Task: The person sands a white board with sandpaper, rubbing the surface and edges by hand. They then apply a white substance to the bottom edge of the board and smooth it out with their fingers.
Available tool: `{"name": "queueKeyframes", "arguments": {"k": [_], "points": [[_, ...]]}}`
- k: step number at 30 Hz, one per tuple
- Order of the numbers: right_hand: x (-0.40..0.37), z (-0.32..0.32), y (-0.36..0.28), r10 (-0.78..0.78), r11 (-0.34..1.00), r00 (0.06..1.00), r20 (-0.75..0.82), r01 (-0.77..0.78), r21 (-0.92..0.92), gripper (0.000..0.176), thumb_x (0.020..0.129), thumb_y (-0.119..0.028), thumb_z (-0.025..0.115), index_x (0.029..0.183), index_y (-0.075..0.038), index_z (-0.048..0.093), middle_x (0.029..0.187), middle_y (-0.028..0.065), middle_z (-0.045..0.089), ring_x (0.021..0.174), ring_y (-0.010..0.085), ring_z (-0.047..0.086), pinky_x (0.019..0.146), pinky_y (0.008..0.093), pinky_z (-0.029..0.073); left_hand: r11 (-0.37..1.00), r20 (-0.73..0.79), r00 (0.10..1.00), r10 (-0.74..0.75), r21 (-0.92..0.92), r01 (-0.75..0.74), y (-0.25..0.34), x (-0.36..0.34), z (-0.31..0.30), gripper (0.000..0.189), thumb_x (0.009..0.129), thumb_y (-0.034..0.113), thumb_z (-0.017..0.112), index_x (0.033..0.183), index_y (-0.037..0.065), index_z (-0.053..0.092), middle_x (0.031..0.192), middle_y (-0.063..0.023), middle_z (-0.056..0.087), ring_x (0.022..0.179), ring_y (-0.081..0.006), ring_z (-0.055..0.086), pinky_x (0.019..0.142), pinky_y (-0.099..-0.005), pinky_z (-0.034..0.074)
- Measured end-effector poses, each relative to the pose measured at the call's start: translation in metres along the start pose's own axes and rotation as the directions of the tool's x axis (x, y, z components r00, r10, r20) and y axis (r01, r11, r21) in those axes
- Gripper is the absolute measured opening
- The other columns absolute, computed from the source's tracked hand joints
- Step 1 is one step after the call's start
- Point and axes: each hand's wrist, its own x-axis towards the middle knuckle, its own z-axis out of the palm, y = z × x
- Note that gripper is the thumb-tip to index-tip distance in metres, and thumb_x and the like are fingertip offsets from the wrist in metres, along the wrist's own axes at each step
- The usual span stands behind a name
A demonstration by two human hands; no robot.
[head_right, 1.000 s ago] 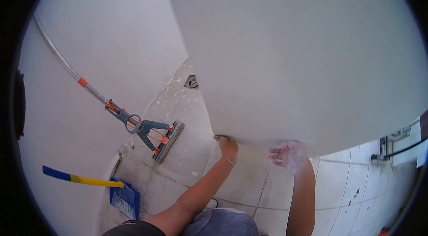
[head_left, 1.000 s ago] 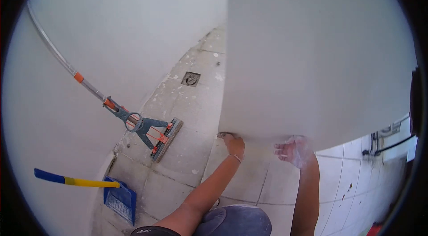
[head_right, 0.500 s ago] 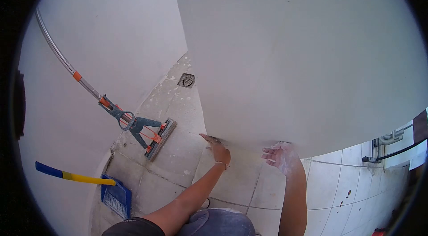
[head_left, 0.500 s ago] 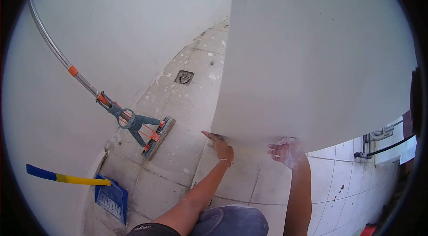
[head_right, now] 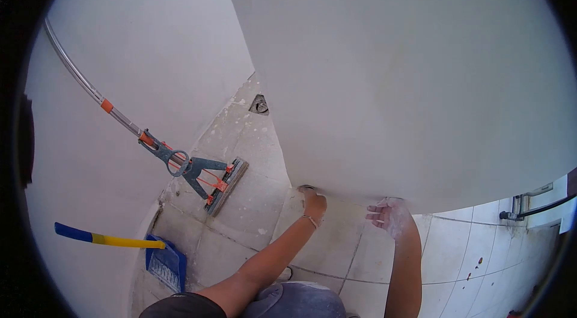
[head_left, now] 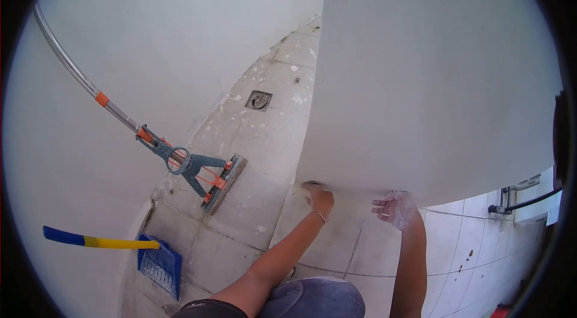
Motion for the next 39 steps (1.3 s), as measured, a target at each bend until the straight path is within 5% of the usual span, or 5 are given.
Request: {"name": "queueKeyframes", "arguments": {"k": [12,16,30,35,39], "points": [[0.001,0.000,0.002,-0.019,0.998,1.000,-0.008,0.018,-0.065,0.017,0.084,-0.025,0.048,0.085,-0.008,0.052,0.098,0.0168,0.063,0.088,0.0327,0.063,0.074,0.0380,0.046,0.758,-0.273,0.833,-0.481,-0.608,0.238,-0.010,-0.033,-0.024,0.066,0.085,0.018,0.053,0.138,-0.013,0.030,0.143,-0.0340,0.031,0.135,-0.0406,0.033,0.100,-0.0484,0.033],[0.004,0.003,0.003,0.004,0.998,0.999,-0.053,-0.008,-0.065,0.013,0.083,-0.023,0.049,0.082,-0.010,0.051,0.097,0.0178,0.063,0.087,0.0331,0.063,0.073,0.0391,0.047,0.431,0.093,0.995,0.038,0.897,-0.100,-0.024,-0.024,-0.027,0.031,0.085,0.010,0.055,0.111,-0.003,0.063,0.118,-0.0294,0.058,0.114,-0.0430,0.055,0.096,-0.0496,0.039],[-0.002,0.007,0.000,0.019,0.994,0.997,-0.070,-0.026,-0.102,0.017,0.078,-0.025,0.053,0.087,-0.011,0.051,0.094,0.0124,0.063,0.085,0.0286,0.063,0.076,0.0382,0.041,0.258,0.030,0.993,0.113,0.964,-0.059,-0.043,0.024,0.005,0.025,0.083,0.013,0.060,0.104,0.002,0.067,0.103,-0.0277,0.065,0.104,-0.0390,0.063,0.092,-0.0467,0.045],[-0.002,0.008,0.003,-0.026,0.996,0.997,-0.072,0.020,-0.085,0.015,0.077,-0.024,0.053,0.085,-0.011,0.051,0.094,0.0126,0.063,0.085,0.0285,0.063,0.076,0.0380,0.041,0.994,-0.335,0.939,-0.082,0.040,0.101,-0.042,0.027,-0.003,0.044,0.084,0.010,0.055,0.125,-0.006,0.050,0.119,-0.0374,0.053,0.114,-0.0428,0.056,0.096,-0.0481,0.043],[-0.008,0.014,-0.004,0.002,0.990,0.996,-0.089,-0.014,-0.137,0.015,0.078,-0.026,0.052,0.085,-0.012,0.052,0.093,0.0118,0.063,0.084,0.0279,0.063,0.076,0.0382,0.041,0.541,-0.297,0.943,-0.152,-0.823,-0.172,-0.057,0.023,-0.004,0.046,0.080,0.002,0.046,0.126,-0.006,0.044,0.136,-0.0264,0.040,0.132,-0.0405,0.031,0.110,-0.0410,0.024]]}}
